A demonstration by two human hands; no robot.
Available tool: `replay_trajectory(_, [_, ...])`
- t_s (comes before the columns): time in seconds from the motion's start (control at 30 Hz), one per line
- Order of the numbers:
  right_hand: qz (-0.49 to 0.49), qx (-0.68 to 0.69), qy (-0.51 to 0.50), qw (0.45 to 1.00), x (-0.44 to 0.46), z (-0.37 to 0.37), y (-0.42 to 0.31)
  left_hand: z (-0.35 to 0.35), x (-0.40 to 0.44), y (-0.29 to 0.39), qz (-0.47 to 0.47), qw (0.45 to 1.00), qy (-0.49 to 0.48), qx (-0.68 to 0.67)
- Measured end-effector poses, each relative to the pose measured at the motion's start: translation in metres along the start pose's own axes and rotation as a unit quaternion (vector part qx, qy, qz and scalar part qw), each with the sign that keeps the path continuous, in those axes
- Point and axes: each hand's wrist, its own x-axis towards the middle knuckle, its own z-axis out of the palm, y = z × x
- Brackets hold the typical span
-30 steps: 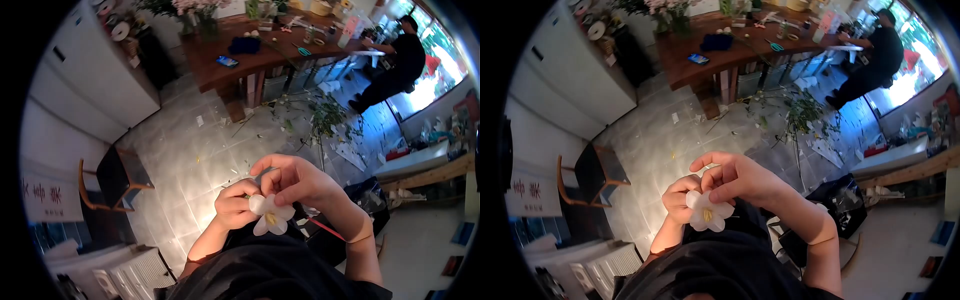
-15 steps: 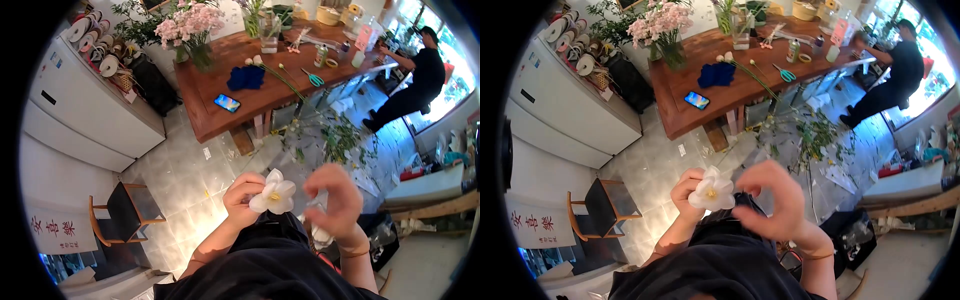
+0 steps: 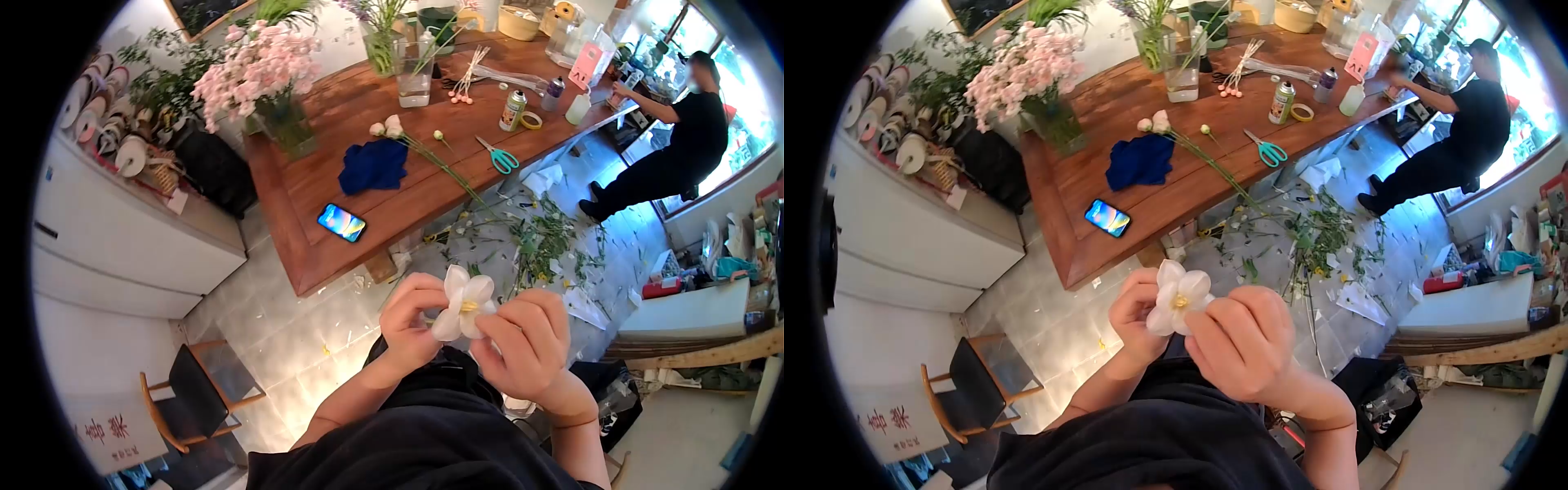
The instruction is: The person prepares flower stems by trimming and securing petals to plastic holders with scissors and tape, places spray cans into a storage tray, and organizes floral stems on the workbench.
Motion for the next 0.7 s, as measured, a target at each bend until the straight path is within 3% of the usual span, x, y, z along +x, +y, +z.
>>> replay_trajectory(0.13, [0.046, -0.038, -0.034, 0.998, 0.041, 0.028, 0.028, -0.010, 0.054, -0.035, 0.017, 0.999, -0.047, -0.013])
replay_trajectory(0.33, [0.004, -0.165, -0.086, 0.983, 0.091, 0.058, 0.063, -0.023, 0.126, -0.068, -0.005, 0.997, -0.074, -0.032])
replay_trajectory(0.7, [-0.112, -0.289, -0.041, 0.950, 0.134, 0.080, 0.108, -0.019, 0.182, -0.084, -0.083, 0.992, -0.061, -0.078])
